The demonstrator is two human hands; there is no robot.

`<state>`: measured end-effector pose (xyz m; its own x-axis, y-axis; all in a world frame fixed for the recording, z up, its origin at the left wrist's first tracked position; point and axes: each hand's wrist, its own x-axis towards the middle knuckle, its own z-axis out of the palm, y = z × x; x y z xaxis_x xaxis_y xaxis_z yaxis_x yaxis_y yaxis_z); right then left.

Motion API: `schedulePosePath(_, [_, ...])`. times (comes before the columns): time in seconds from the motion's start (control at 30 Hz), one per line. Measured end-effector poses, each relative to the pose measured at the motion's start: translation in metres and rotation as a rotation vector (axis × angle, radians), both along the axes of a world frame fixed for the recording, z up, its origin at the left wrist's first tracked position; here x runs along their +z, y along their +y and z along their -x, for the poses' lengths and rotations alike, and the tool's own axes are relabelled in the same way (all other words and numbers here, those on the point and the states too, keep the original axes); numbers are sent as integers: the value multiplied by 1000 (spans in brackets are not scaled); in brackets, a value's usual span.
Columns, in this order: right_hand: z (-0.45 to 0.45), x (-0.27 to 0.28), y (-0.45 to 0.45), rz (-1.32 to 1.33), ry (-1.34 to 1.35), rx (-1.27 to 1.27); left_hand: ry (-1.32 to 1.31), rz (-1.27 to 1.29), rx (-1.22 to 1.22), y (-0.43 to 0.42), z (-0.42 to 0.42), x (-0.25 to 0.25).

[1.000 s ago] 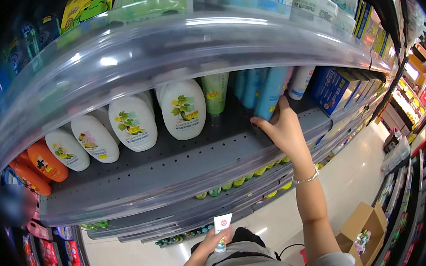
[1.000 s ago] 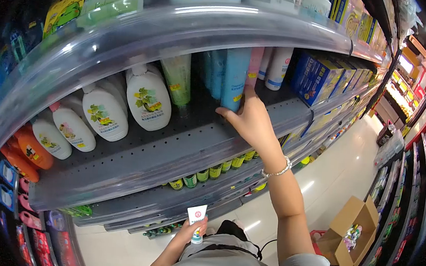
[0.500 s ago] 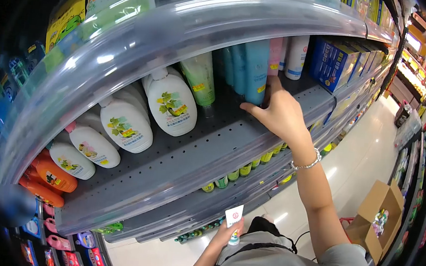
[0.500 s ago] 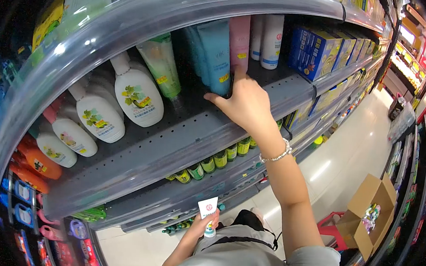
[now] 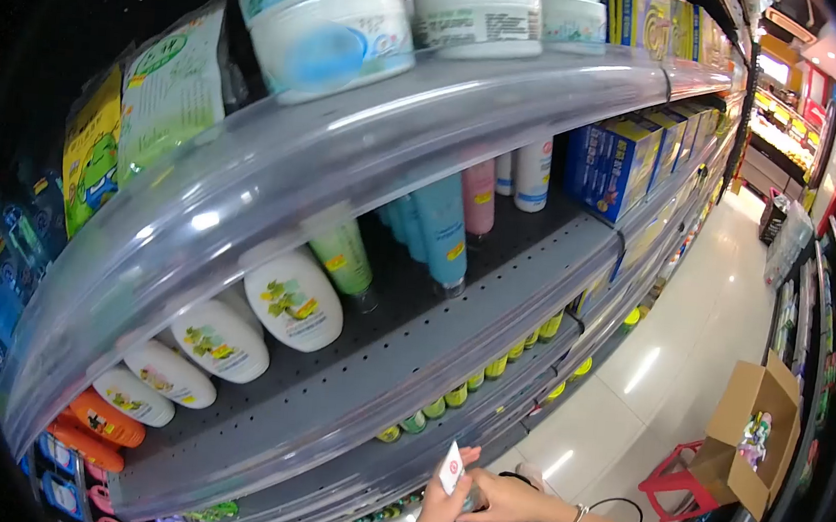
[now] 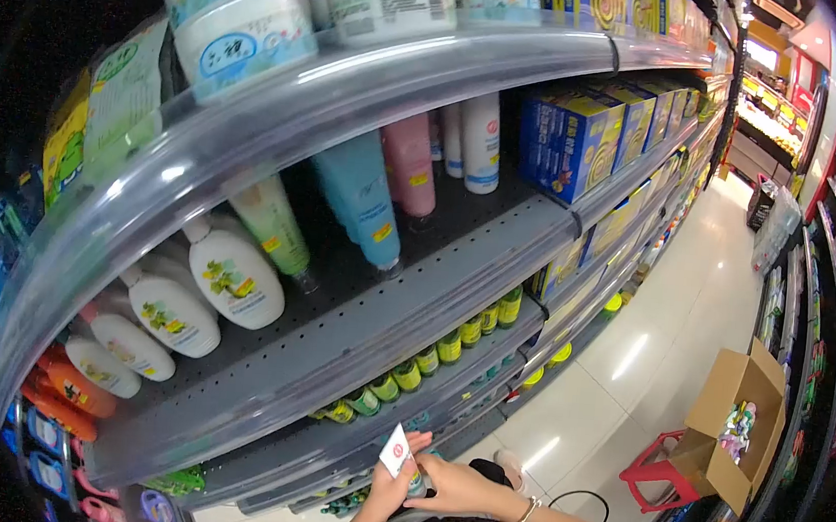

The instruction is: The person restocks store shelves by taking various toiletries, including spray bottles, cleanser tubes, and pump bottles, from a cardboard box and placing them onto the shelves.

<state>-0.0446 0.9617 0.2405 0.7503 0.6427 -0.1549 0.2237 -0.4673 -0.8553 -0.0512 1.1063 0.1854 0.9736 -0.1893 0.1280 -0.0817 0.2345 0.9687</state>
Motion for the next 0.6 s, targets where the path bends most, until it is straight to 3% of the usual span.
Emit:
schedulePosePath(0.1, [1,-24,-4,-59,41,-142,-36,-91,-168,-6,-6,4])
schedulePosePath(0.17, [-5,-11,-16,-211,-80,-191,-264,-89,-149,-15,-14,36])
schedulePosePath(0.2, [-14,-20,-24,-266,39,-226,-320,-114,-185,-13,-19,39])
schedulePosePath(0.27, [-38,-2,-48,-322,-506,-351,-321,-180,-116,-13,-20,48])
schedulePosePath(0.3, [-45,27,-52,-511,-504,-532,-298,-214,-96,-12,-21,47])
schedulePosePath(0.33, [-62,55,-65,-309,-851,-505,-232,-197,-49,-13,-18,47])
schedulePosePath(0.37, [-72,81,-70,-354,-959,-592,-247,-186,-49,-10,-17,34])
schedulePosePath(0.4, [-80,107,-71,-410,-1069,-670,-139,-312,-239,-2,-17,13])
schedulePosePath(0.43, [-91,132,-82,-200,-1250,-649,-27,-442,-425,3,-17,0])
schedulePosePath(0.5, [-122,156,-86,-305,-1316,-686,-126,-714,-624,10,-6,6])
schedulePosePath(0.53, [-136,172,-88,-224,-1440,-628,-123,-806,-751,14,1,-13])
schedulePosePath(0.57, [-156,174,-93,-254,-1342,-599,-116,-899,-881,17,6,-29])
schedulePosePath(0.6, [-171,177,-93,-269,-1070,-690,-24,-935,-891,18,13,-10])
